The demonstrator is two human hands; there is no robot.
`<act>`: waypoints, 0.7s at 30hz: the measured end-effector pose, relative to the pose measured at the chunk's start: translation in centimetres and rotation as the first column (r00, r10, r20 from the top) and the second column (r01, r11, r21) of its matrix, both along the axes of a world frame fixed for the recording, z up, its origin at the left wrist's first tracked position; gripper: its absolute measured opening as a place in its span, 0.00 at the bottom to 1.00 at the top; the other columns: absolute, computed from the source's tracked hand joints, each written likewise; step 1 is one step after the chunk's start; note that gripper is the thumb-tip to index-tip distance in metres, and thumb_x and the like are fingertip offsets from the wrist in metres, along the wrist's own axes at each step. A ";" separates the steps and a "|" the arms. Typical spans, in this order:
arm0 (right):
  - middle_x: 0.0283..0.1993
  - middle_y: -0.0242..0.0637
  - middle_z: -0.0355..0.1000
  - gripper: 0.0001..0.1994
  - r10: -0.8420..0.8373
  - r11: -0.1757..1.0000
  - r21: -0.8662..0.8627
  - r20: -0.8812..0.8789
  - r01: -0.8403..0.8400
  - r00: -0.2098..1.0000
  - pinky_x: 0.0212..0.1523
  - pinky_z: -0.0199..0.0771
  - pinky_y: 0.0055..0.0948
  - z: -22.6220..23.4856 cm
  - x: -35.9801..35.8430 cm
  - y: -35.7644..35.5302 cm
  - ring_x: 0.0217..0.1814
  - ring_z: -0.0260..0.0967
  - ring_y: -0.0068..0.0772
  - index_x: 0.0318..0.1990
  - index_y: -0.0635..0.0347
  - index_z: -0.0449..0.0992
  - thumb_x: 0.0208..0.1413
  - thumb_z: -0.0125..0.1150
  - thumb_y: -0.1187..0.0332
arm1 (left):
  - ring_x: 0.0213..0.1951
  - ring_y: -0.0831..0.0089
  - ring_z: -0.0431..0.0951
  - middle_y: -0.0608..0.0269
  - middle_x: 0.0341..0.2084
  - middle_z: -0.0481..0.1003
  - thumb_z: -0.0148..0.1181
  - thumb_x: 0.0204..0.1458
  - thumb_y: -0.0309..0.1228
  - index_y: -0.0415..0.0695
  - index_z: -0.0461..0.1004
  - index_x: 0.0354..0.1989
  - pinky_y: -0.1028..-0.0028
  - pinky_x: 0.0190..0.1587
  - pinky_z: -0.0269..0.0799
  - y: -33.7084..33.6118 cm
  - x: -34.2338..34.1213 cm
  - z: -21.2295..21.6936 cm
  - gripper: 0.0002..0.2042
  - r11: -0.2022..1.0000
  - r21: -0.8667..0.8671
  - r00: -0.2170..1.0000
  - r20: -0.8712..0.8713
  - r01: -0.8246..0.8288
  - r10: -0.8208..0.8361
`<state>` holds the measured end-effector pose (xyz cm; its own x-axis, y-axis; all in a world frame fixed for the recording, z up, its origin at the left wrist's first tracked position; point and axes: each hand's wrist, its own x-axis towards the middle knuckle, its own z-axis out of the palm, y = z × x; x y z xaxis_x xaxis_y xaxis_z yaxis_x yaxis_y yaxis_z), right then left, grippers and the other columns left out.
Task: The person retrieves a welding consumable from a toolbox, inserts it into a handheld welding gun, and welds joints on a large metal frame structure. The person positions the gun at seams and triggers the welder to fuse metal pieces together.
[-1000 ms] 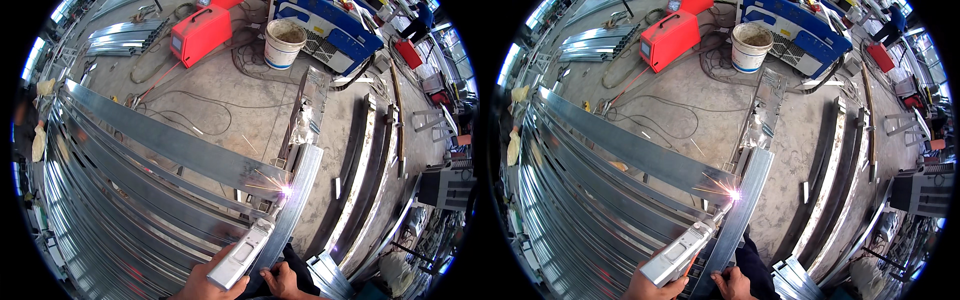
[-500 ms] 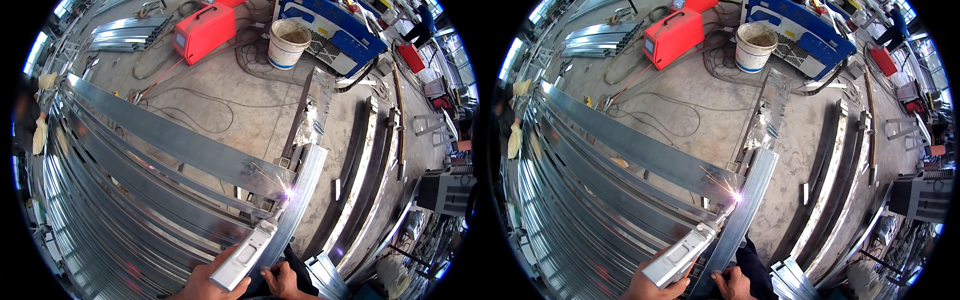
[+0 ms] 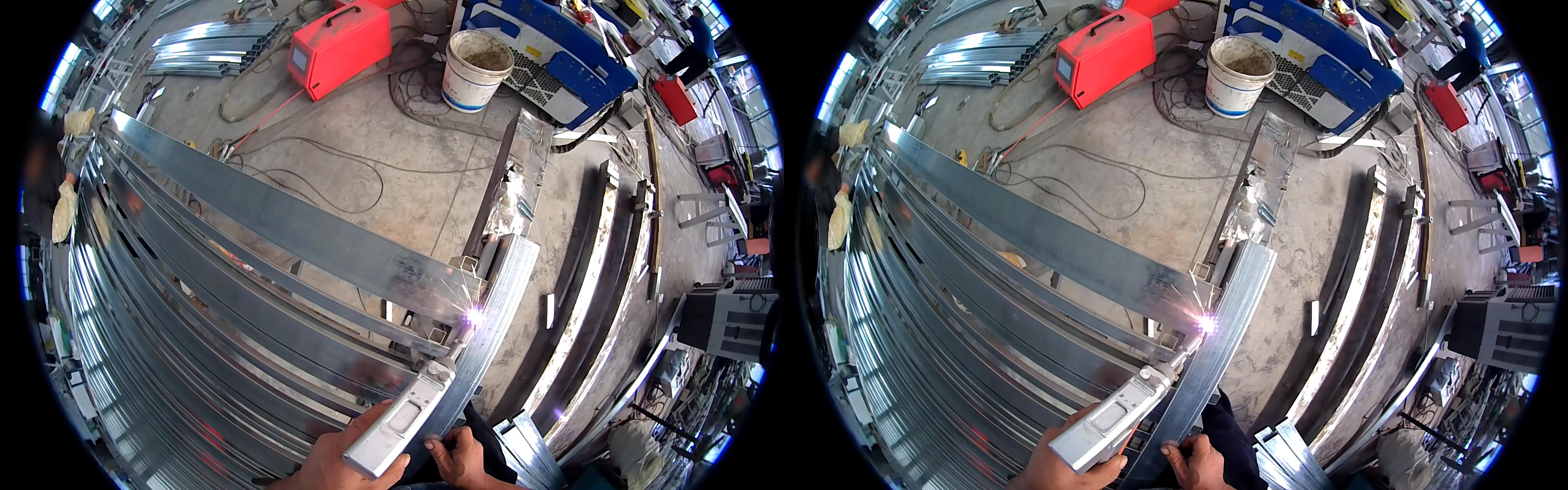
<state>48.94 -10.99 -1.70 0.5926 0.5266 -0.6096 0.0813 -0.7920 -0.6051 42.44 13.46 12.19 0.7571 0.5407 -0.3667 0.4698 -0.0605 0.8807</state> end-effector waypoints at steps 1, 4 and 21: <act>0.25 0.50 0.73 0.20 0.006 1.000 -0.018 -0.023 -0.006 1.000 0.28 0.71 0.51 0.0 0.1 0.0 0.28 0.75 0.57 0.38 0.60 0.66 0.58 0.72 0.58 | 0.45 0.56 0.86 0.48 0.44 0.83 0.69 0.53 0.28 0.39 0.75 0.58 0.65 0.46 0.80 -0.1 -0.1 0.1 0.22 1.000 -0.016 1.000 -0.003 -0.010 0.010; 0.28 0.51 0.75 0.20 -0.035 0.999 0.010 -0.042 0.036 0.998 0.30 0.72 0.51 -0.1 -0.1 -0.1 0.30 0.76 0.58 0.40 0.61 0.67 0.58 0.72 0.57 | 0.46 0.56 0.86 0.48 0.44 0.83 0.69 0.53 0.28 0.38 0.75 0.58 0.65 0.47 0.80 0.2 -0.1 0.2 0.22 0.999 0.018 0.999 -0.005 0.035 -0.035; 0.25 0.50 0.73 0.20 -0.051 0.999 -0.003 -0.038 0.051 0.998 0.28 0.72 0.47 0.7 0.2 0.5 0.26 0.74 0.54 0.36 0.61 0.68 0.57 0.73 0.57 | 0.46 0.58 0.86 0.49 0.45 0.83 0.70 0.52 0.28 0.40 0.75 0.59 0.65 0.46 0.81 -0.1 0.0 1.3 0.24 0.993 -0.090 0.991 -0.116 -0.073 0.062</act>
<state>49.12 -10.47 -1.02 0.5950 0.4947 -0.6334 0.0172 -0.7958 -0.6054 42.47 13.36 13.48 0.6710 0.5481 -0.4994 0.5668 0.0551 0.8220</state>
